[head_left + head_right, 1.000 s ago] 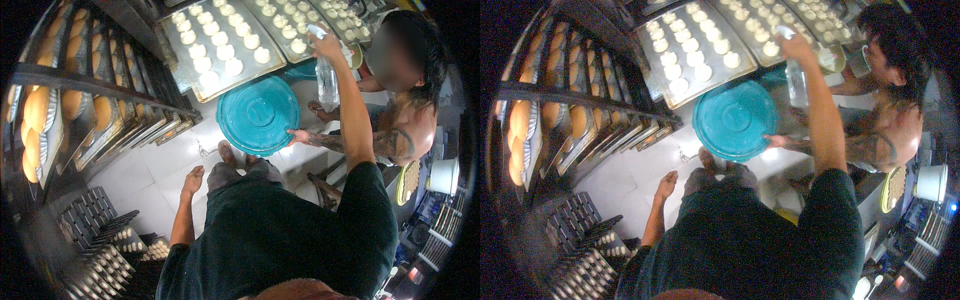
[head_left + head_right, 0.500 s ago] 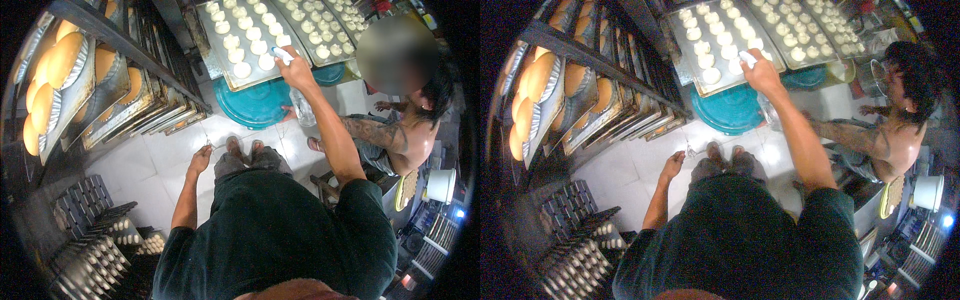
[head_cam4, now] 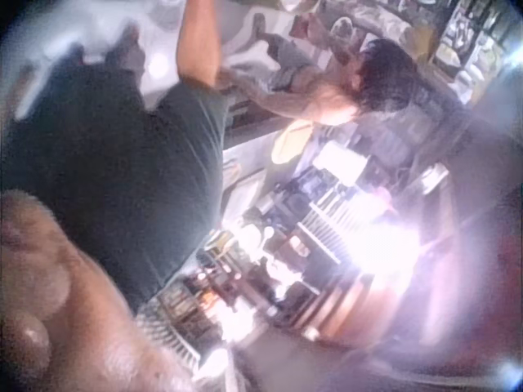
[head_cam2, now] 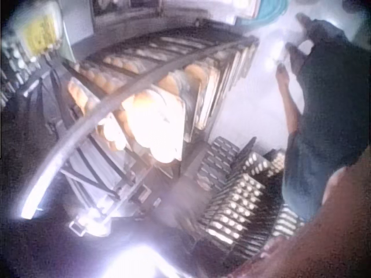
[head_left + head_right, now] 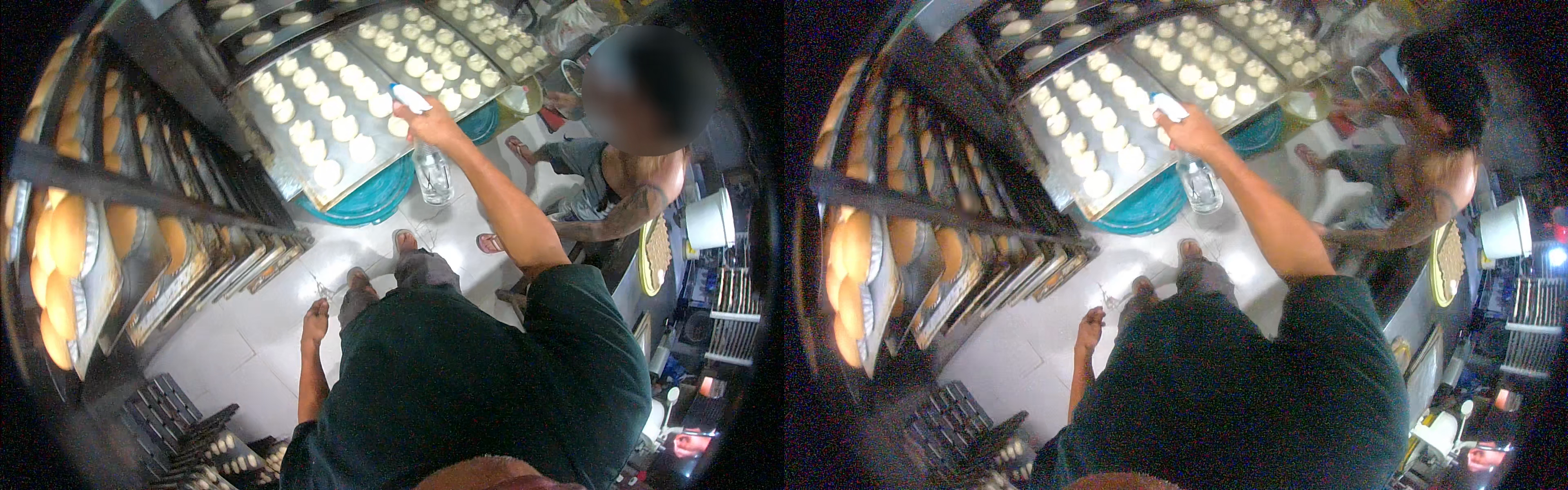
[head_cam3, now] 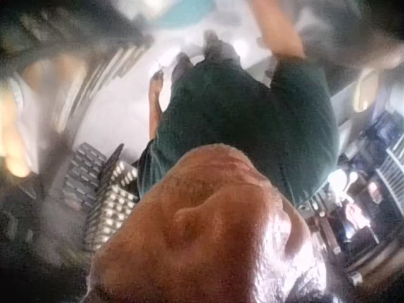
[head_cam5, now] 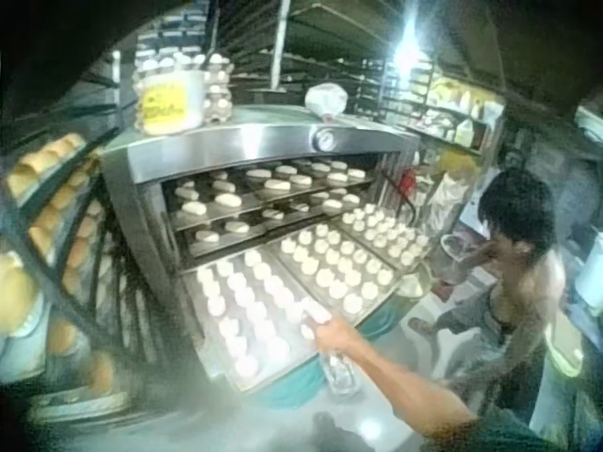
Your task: The person sprays dough balls on a tray using a spray bottle and then applies a powdery topping from a container by hand.
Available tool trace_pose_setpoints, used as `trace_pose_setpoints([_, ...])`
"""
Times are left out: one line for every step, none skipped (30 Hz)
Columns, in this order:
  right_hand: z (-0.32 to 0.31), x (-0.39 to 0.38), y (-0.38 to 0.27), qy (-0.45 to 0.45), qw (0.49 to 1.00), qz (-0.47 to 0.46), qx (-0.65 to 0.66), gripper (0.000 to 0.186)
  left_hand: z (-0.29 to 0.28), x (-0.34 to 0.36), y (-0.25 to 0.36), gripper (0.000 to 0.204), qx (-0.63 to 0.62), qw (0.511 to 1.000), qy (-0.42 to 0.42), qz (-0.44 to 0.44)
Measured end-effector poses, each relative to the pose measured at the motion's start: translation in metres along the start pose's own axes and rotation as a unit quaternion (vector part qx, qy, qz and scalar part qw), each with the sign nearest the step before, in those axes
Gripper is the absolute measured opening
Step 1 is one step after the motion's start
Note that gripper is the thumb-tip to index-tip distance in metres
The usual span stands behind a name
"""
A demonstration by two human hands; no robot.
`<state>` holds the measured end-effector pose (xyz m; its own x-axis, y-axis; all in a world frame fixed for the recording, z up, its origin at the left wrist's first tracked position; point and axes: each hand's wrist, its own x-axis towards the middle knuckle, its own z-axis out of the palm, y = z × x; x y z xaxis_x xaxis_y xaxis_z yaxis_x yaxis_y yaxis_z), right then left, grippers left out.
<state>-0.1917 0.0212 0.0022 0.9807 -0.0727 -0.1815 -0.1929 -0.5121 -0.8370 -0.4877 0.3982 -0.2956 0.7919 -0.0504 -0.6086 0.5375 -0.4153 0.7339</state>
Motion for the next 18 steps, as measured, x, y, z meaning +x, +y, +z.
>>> trace_pose_setpoints([-0.014,0.016,0.018,0.059,0.997,0.002,0.049,0.043,0.002,0.002,0.004,0.049,-0.005,1.000,0.002,0.002])
trace_pose_setpoints([-0.040,0.028,0.038,0.104,0.994,0.000,0.046,0.038,0.006,0.006,0.009,0.049,-0.010,1.000,0.005,0.005])
trace_pose_setpoints([-0.067,0.042,0.053,0.108,0.990,0.039,0.083,0.036,0.009,0.008,0.008,0.048,-0.028,0.999,0.015,-0.002])
trace_pose_setpoints([-0.094,0.053,0.067,0.154,0.986,0.042,0.052,0.035,0.011,0.013,0.001,0.046,-0.047,0.998,0.027,-0.009])
trace_pose_setpoints([-0.124,0.065,0.083,0.198,0.979,0.045,0.021,0.034,0.013,0.019,0.000,0.045,-0.066,0.997,0.040,-0.017])
trace_pose_setpoints([-0.166,0.085,0.113,0.219,0.972,0.080,-0.021,0.046,0.018,0.028,0.004,0.044,-0.065,0.997,0.031,-0.026])
trace_pose_setpoints([-0.200,0.100,0.144,0.236,0.963,0.118,-0.061,0.059,0.022,0.035,0.007,0.042,-0.065,0.997,0.022,-0.040])
trace_pose_setpoints([-0.219,0.108,0.150,0.215,0.965,0.123,-0.081,0.062,0.023,0.034,0.008,0.041,-0.064,0.996,0.027,-0.060])
trace_pose_setpoints([-0.239,0.115,0.152,0.195,0.968,0.126,-0.100,0.066,0.028,0.034,0.009,0.041,-0.069,0.995,0.036,-0.068])
trace_pose_setpoints([-0.268,0.127,0.177,0.223,0.955,0.135,-0.142,0.066,0.037,0.048,0.013,0.041,-0.071,0.995,0.036,-0.066])
trace_pose_setpoints([-0.300,0.144,0.215,0.252,0.938,0.147,-0.185,0.066,0.049,0.064,0.019,0.041,-0.072,0.995,0.032,-0.063])
trace_pose_setpoints([-0.307,0.155,0.232,0.284,0.917,0.138,-0.245,0.066,0.056,0.068,0.025,0.040,-0.072,0.994,0.037,-0.069])
trace_pose_setpoints([-0.315,0.167,0.245,0.317,0.889,0.131,-0.304,0.066,0.067,0.068,0.051,0.041,-0.070,0.994,0.036,-0.081])
trace_pose_setpoints([-0.323,0.176,0.259,0.306,0.891,0.141,-0.304,0.066,0.083,0.071,0.077,0.042,-0.067,0.993,0.035,-0.092])
trace_pose_setpoints([-0.334,0.186,0.268,0.296,0.893,0.148,-0.305,0.065,0.094,0.073,0.102,0.043,-0.066,0.992,0.035,-0.101])
trace_pose_setpoints([-0.344,0.195,0.277,0.287,0.894,0.156,-0.306,0.064,0.104,0.081,0.104,0.044,-0.074,0.994,0.026,-0.077])
trace_pose_setpoints([-0.354,0.202,0.285,0.251,0.905,0.131,-0.318,0.063,0.115,0.092,0.108,0.045,-0.081,0.995,0.016,-0.053])
trace_pose_setpoints([-0.368,0.209,0.296,0.217,0.912,0.105,-0.331,0.061,0.126,0.101,0.112,0.046,-0.090,0.995,0.006,-0.028])
